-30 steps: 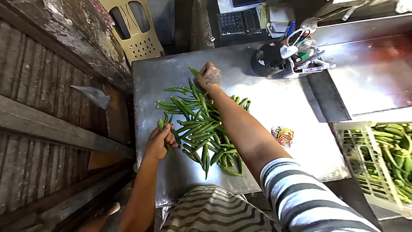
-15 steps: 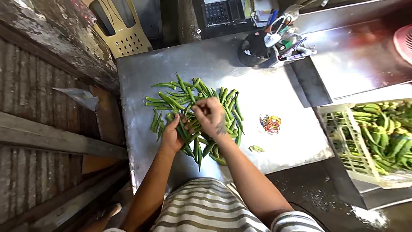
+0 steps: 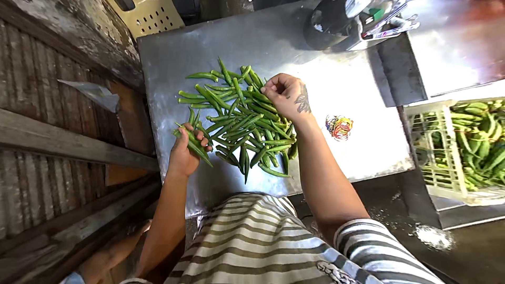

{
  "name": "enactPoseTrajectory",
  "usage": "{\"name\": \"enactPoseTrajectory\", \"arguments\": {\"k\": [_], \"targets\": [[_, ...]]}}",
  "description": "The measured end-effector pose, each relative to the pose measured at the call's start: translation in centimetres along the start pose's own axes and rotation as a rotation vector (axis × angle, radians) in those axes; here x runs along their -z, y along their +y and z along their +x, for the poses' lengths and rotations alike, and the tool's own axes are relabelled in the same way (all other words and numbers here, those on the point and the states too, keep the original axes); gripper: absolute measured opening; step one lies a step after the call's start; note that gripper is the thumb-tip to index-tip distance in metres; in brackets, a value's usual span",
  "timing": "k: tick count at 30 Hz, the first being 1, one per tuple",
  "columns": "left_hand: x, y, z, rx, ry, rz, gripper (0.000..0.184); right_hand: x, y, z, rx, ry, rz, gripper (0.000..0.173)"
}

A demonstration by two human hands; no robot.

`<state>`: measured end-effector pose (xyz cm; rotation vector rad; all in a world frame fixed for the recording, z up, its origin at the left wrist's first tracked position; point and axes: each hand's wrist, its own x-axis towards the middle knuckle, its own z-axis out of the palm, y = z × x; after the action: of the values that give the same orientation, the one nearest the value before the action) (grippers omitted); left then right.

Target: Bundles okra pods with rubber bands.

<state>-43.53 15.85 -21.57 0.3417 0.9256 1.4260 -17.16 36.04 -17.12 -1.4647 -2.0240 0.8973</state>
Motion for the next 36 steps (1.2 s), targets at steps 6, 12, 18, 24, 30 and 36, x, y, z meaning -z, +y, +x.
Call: {"name": "enactPoseTrajectory", "arguments": {"k": [6, 12, 18, 24, 30, 36], "targets": [[-0.8, -0.8, -0.5, 0.053, 0.035, 0.011, 0.029, -1.3, -1.9, 0.8, 0.058, -0.092, 0.031, 0.02], [0.2, -0.7, -0.4, 0.062, 0.078, 0.009, 0.031, -3.2, -2.4, 3.1, 0.142, -0.139, -0.06, 0.019], [-0.1, -0.3, 1.0, 0.076, 0.103, 0.118, 0.032, -9.3, -5.9, 11.7, 0.268, -0.277, -0.497, 0.035], [1.5, 0.9, 1.2, -0.001, 0.143, 0.103, 0.027, -13.5, -5.7, 13.5, 0.141, -0.454, -0.683, 0.048], [3.2, 1.6, -0.4, -0.002, 0.175, 0.07, 0.025, -8.2, -2.4, 13.7, 0.027, -0.435, 0.228, 0.032], [1.4, 1.6, 0.8, 0.022, 0.103, 0.101, 0.024, -4.7, -1.9, 10.8, -0.004, -0.424, 0.736, 0.028]]}}
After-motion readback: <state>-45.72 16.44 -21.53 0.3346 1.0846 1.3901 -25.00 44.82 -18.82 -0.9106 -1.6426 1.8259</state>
